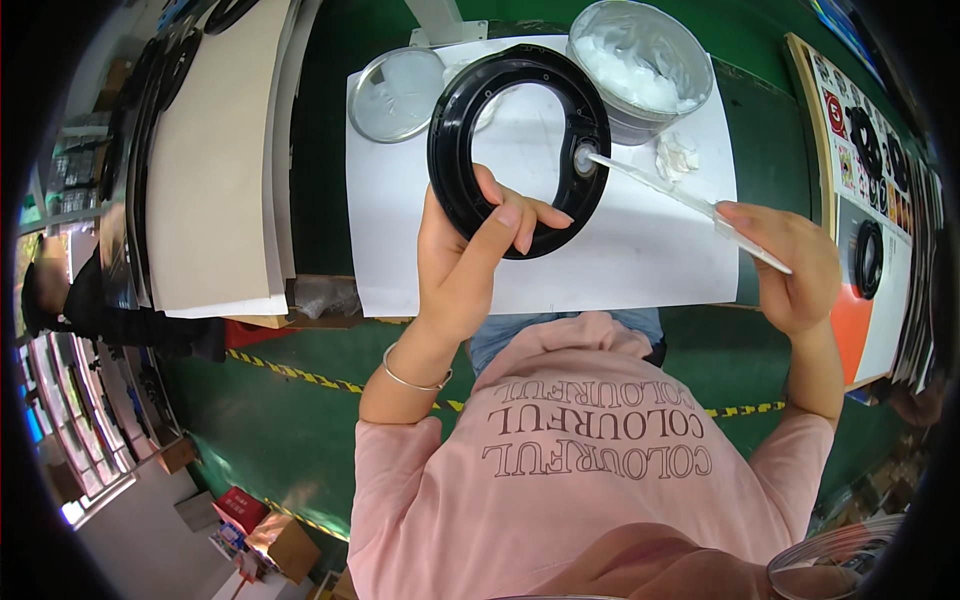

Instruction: Applying white grease to circular black components using a small white spatula.

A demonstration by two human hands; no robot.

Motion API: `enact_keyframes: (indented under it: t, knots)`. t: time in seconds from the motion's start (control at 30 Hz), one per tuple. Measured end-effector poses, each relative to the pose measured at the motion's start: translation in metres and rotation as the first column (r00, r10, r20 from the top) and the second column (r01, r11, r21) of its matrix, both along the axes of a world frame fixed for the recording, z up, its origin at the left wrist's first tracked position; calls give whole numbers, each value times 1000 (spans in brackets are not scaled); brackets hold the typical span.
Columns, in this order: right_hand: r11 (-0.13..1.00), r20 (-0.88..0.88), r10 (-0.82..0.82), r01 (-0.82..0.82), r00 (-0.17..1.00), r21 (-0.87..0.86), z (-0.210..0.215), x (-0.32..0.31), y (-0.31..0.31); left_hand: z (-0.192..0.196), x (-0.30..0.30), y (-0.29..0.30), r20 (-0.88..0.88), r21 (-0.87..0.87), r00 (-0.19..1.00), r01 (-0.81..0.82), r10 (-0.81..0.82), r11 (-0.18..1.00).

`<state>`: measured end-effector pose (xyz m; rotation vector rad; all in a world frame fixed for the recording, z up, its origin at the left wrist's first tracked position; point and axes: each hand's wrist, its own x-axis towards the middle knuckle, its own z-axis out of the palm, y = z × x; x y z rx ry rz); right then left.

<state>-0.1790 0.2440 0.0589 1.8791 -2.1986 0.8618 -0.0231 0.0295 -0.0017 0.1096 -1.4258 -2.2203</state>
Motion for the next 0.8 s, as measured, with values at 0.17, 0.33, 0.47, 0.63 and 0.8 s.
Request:
enact_keyframes:
  t: [0.17,0.33,0.47,0.63,0.8]
  knots:
    - [988,358,-151,154,921,23,-14,1,12,-4,-1,2,-53,-138,998,8,-15,990]
    - [897,868,-216,442,448,-5,-44,-6,13,-4,-3,3,-11,-131,999,-53,52,990]
    - [669,824,-180,681,537,-298,-51,-22,19,-2,-3,-1,33,-15,998,-49,49,999]
    - [984,-423,-165,120,891,-130,-37,-35,16,2,-1,-3,82,159,994,-85,73,984]
    - [996,-575,-87,86,813,-29,-45,-23,49,5,4,-6,105,167,989,-119,102,979]
